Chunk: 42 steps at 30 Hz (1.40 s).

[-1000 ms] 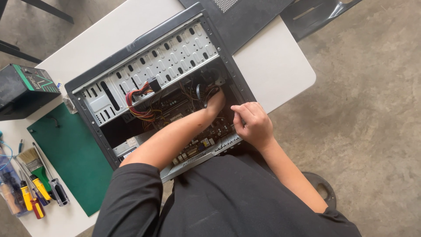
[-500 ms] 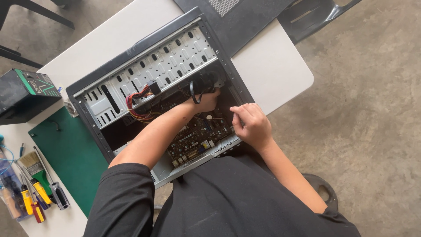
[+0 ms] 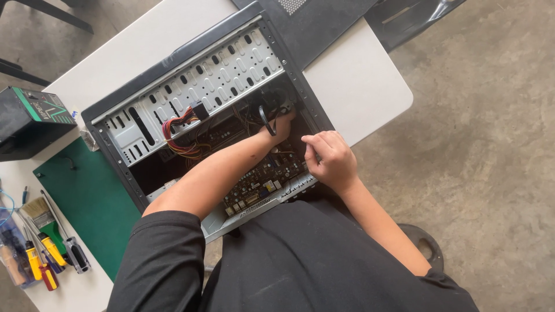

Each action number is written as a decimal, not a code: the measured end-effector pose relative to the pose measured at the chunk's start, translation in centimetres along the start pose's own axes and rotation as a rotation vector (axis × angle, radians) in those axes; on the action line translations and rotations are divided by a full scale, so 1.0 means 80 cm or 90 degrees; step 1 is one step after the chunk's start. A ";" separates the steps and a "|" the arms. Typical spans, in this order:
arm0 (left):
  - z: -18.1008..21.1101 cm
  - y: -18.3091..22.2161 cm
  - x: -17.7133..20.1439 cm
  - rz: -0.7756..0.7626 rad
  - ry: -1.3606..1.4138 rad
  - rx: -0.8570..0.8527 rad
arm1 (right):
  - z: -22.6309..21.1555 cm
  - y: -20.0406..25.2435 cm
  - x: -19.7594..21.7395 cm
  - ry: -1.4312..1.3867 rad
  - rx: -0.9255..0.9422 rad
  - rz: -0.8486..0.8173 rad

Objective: The person uses a screwdriver to open a desktop computer case and then removes the CPU heatsink from the motherboard.

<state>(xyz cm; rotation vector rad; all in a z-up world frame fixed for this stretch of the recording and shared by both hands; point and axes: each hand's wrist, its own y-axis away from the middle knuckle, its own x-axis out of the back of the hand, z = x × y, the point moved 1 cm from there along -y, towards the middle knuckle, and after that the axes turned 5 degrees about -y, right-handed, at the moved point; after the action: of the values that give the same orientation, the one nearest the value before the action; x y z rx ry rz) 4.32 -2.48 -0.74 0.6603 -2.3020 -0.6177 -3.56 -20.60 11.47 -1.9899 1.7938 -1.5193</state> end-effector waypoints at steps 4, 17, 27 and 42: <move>0.042 -0.030 -0.012 -0.063 0.047 -0.004 | -0.002 -0.003 0.002 -0.005 0.000 -0.007; 0.047 -0.031 -0.034 0.079 0.058 0.024 | 0.001 0.003 0.001 0.002 -0.008 -0.018; -0.010 0.118 0.063 -0.194 0.119 -0.024 | -0.003 0.001 0.003 0.011 -0.021 -0.040; 0.027 0.130 0.040 -0.014 0.374 0.280 | 0.005 0.006 0.001 0.007 -0.014 -0.052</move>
<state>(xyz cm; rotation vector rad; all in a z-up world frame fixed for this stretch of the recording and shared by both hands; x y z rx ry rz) -2.34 4.07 5.34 0.9261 -1.8714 0.0911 -3.68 -21.04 11.02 -2.0934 1.7624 -1.5412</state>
